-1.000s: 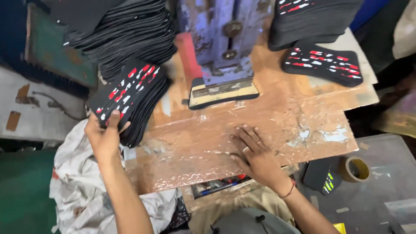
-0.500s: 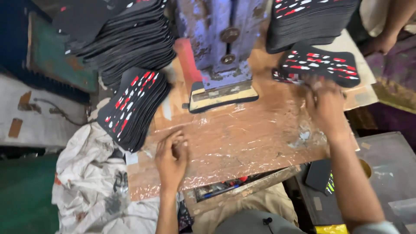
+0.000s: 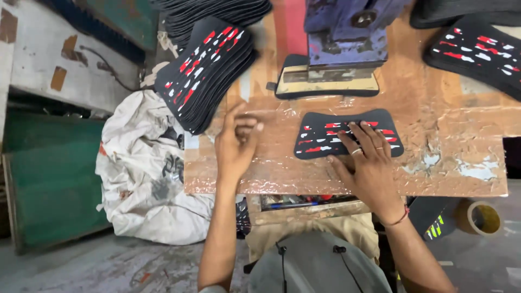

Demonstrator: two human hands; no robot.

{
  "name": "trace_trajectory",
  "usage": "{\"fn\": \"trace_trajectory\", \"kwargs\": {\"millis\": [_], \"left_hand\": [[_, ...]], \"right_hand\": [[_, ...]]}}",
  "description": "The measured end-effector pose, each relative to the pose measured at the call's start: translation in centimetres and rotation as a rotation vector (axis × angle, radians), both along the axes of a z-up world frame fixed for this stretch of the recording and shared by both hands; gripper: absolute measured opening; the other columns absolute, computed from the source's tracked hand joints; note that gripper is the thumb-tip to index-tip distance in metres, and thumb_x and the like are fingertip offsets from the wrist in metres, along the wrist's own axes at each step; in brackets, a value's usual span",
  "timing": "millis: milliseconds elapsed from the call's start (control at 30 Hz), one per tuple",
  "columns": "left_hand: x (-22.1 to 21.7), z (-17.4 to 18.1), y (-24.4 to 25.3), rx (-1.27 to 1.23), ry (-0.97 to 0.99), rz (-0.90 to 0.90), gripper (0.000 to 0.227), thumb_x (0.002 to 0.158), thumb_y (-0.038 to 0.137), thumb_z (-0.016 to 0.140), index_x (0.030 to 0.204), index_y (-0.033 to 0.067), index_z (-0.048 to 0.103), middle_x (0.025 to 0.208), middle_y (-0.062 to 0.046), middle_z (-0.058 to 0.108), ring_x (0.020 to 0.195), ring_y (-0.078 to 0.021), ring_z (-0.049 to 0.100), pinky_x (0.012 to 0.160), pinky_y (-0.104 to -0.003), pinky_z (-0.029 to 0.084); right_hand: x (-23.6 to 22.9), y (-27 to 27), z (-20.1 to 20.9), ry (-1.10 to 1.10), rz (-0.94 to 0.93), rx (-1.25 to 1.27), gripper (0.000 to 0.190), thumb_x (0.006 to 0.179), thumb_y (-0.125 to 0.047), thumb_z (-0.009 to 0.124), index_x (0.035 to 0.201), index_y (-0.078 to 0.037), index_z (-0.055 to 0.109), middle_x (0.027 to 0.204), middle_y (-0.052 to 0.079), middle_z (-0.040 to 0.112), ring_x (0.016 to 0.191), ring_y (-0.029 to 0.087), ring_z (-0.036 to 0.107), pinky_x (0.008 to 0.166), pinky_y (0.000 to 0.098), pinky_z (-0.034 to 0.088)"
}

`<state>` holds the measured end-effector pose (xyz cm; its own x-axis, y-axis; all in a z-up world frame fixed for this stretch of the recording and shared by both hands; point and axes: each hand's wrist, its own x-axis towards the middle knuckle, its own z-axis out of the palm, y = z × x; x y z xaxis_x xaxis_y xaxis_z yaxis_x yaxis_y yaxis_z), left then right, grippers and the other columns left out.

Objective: The person repeatedly picks up black fabric pieces with red and white patterns from a pile on the left and stacks them on the right side of a wooden table. The person uses both hands to handle and align the items.

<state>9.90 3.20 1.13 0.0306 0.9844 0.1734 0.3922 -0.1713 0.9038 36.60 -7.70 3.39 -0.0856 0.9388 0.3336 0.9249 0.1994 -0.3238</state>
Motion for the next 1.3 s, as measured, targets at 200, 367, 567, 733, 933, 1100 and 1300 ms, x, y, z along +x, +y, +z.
{"fn": "trace_trajectory", "kwargs": {"millis": [200,367,567,733,933,1100,1300], "left_hand": [[3.2,0.0,6.5,-0.123,0.075,-0.153,0.065,0.09,0.023,0.082,0.144,0.0064,0.05,0.08,-0.005,0.075,0.065,-0.0103,0.069,0.06,-0.025,0.055],[5.4,-2.5,9.8,-0.308,-0.052,-0.322,0.061,0.092,0.015,0.073,0.145,0.0069,0.045,0.076,-0.008,0.073,0.058,-0.0136,0.073,0.048,-0.028,0.056],[3.8,-4.4,8.2,-0.475,-0.325,-0.394,0.04,0.092,-0.003,0.066,0.13,-0.0013,0.054,0.085,-0.012,0.073,0.063,-0.0163,0.072,0.051,-0.029,0.059],[-10.9,-2.4,-0.8,-0.515,-0.228,-0.39,0.051,0.09,0.007,0.069,0.14,0.0039,0.059,0.108,-0.003,0.072,0.083,-0.0083,0.069,0.071,-0.025,0.059],[-12.2,-2.1,-1.8,-0.519,-0.025,-0.245,0.023,0.095,0.019,0.077,0.104,-0.0021,0.079,0.086,-0.001,0.071,0.075,-0.0055,0.058,0.065,-0.027,0.05],[-11.2,-2.6,-1.3,-0.446,-0.099,-0.288,0.023,0.093,0.019,0.075,0.102,-0.0019,0.077,0.083,0.003,0.072,0.074,-0.0046,0.06,0.065,-0.026,0.052],[-11.0,-1.4,-1.2,-0.341,-0.094,-0.342,0.021,0.094,0.015,0.074,0.106,-0.0013,0.074,0.088,0.003,0.072,0.079,-0.0039,0.06,0.071,-0.025,0.053]], "right_hand": [[0.1,0.2,-0.5,0.003,-0.005,0.02,0.051,0.089,-0.032,0.075,0.131,-0.004,0.065,0.145,0.018,0.056,0.143,0.037,0.046,0.12,0.0539,0.033],[-0.3,0.0,-0.5,0.017,-0.005,0.021,0.053,0.09,-0.032,0.075,0.134,-0.006,0.064,0.149,0.018,0.053,0.146,0.038,0.043,0.122,0.0547,0.032],[-3.1,-2.6,-0.2,-0.075,0.079,0.022,0.068,0.09,-0.05,0.066,0.143,-0.008,0.057,0.157,0.023,0.04,0.15,0.044,0.031,0.122,0.0623,0.02],[-2.8,-2.9,-0.6,-0.088,0.151,-0.04,0.077,0.092,-0.062,0.053,0.147,-0.007,0.051,0.16,0.025,0.034,0.151,0.046,0.026,0.121,0.0661,0.013],[-2.2,8.7,-0.7,-0.242,0.216,-0.013,0.078,0.097,-0.06,0.053,0.153,-0.005,0.052,0.158,0.031,0.037,0.15,0.05,0.03,0.119,0.0694,0.017],[-3.6,10.3,-0.8,-0.262,0.174,0.007,0.079,0.097,-0.064,0.053,0.153,-0.008,0.053,0.153,0.028,0.041,0.143,0.048,0.036,0.116,0.0704,0.022],[-3.8,8.9,0.3,-0.22,0.134,-0.078,0.075,0.096,-0.061,0.056,0.15,-0.009,0.054,0.151,0.028,0.042,0.143,0.047,0.036,0.115,0.0692,0.024]]}}
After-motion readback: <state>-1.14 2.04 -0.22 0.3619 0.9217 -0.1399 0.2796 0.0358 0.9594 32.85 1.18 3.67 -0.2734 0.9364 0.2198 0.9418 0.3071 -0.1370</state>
